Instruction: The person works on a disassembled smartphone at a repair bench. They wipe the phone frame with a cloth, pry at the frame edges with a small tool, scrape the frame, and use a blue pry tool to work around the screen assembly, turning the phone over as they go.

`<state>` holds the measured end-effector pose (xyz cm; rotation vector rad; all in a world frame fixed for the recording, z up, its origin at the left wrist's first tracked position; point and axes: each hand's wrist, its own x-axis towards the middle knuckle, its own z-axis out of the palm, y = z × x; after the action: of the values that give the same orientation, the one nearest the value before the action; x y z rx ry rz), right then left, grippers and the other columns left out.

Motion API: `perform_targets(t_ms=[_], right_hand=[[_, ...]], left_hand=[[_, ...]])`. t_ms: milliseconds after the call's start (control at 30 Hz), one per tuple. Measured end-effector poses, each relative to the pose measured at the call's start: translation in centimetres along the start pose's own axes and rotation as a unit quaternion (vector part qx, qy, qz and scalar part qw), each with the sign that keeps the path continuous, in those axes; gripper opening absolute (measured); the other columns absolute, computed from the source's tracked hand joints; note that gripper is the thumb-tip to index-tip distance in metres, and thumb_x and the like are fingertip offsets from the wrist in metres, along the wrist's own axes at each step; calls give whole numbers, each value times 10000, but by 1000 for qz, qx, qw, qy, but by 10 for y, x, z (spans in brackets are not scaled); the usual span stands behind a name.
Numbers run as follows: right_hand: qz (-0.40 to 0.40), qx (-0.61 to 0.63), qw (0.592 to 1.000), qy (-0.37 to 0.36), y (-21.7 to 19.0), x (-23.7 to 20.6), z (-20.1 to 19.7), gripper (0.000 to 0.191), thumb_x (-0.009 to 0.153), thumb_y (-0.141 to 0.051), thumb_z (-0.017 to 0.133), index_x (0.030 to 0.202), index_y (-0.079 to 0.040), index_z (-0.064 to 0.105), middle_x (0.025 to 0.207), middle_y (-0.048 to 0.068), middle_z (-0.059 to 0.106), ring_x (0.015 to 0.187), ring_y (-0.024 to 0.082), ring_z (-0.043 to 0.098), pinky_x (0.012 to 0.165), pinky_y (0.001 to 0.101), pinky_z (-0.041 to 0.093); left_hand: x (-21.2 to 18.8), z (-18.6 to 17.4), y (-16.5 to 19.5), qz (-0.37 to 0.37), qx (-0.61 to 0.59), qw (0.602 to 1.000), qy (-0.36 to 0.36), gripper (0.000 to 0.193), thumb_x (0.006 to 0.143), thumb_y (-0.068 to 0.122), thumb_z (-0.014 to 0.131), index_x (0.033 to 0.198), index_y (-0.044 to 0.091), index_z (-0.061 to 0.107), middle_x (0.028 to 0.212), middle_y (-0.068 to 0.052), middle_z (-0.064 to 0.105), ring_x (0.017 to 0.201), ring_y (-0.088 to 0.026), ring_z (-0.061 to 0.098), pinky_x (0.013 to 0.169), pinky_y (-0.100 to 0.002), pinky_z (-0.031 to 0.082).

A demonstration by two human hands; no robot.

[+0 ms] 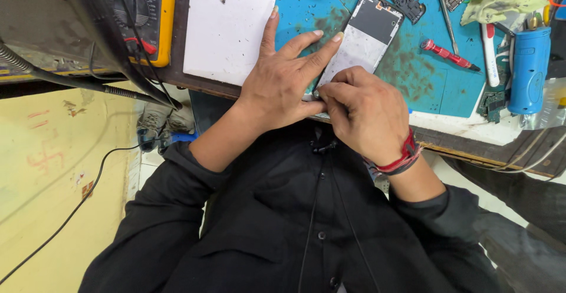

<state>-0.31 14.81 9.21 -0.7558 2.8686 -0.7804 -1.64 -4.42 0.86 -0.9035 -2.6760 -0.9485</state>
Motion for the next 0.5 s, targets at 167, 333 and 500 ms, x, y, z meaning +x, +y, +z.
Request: perform_targets(t_ms=[167, 333, 500], right_hand=[[-5, -27, 999, 41, -1, -2, 5, 142, 898, -71, 746, 1038, -95, 759, 1003, 66, 684, 900, 296, 683, 725, 404, 531], [3, -18, 999, 33, -2, -4, 8, 146, 894, -56, 745, 1031, -103, 756, 991, 56, 669, 896, 291, 676, 730, 410, 525], [-60, -25, 998, -4, -3, -3, 6, 206, 809, -46, 730, 1003, -109, 755, 988, 47, 687, 897, 298, 685, 718, 407, 531]], left_hand=[[-1, -1, -2, 16, -4, 1000, 5, 1022, 860, 508, 861, 1631, 62, 361, 1231, -37, 725, 1413, -272, 504, 1284, -639, -18], [0, -3, -2, 8, 3, 1000, -18, 1035, 776, 477, 870, 1598, 49, 408, 1239, -49, 727, 1406, -276, 499, 1266, -648, -14], [1, -4, 0, 6, 15, 999, -28, 1035, 746, 449, 868, 1586, 51, 412, 1269, -53, 731, 1414, -268, 487, 1266, -647, -15]])
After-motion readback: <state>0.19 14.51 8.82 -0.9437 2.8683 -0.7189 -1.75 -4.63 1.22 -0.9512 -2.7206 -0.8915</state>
